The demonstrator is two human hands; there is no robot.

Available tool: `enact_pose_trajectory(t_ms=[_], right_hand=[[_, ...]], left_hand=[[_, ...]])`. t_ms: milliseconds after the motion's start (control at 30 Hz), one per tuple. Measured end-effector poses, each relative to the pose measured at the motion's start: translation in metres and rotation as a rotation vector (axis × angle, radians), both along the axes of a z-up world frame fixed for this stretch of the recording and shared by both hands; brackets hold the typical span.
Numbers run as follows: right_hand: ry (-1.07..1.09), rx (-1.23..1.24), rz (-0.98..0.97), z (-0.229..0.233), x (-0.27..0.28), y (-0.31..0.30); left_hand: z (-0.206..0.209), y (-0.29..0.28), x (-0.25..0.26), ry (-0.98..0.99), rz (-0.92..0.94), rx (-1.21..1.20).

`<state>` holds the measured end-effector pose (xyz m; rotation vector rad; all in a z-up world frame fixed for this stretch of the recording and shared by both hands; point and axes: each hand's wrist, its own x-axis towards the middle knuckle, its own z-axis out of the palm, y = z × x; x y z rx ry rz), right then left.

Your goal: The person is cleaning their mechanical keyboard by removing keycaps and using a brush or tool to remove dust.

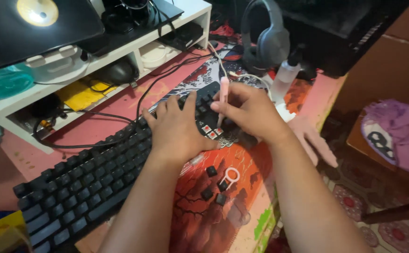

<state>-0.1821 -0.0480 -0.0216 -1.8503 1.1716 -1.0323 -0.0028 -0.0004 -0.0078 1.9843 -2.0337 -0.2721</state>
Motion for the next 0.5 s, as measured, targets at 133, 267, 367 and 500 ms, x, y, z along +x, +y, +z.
enact_pose_trajectory(t_ms=[133, 267, 367, 500], right_hand=[[-0.237, -0.138, 0.108, -0.031, -0.011, 0.005], [-0.137, -0.272, -0.151, -0.038, -0.004, 0.021], [-0.07, -0.335, -0.186, -0.04, -0.002, 0.026], [-0.059, -0.413, -0.2, -0.048, -0.004, 0.025]], left_hand=[[-0.001, 0.001, 0.003, 0.003, 0.003, -0.009], [-0.001, -0.002, 0.001, 0.017, -0.007, -0.028], [-0.003, -0.003, 0.001, 0.025, 0.005, -0.011], [-0.005, -0.004, 0.003, 0.02, 0.011, -0.011]])
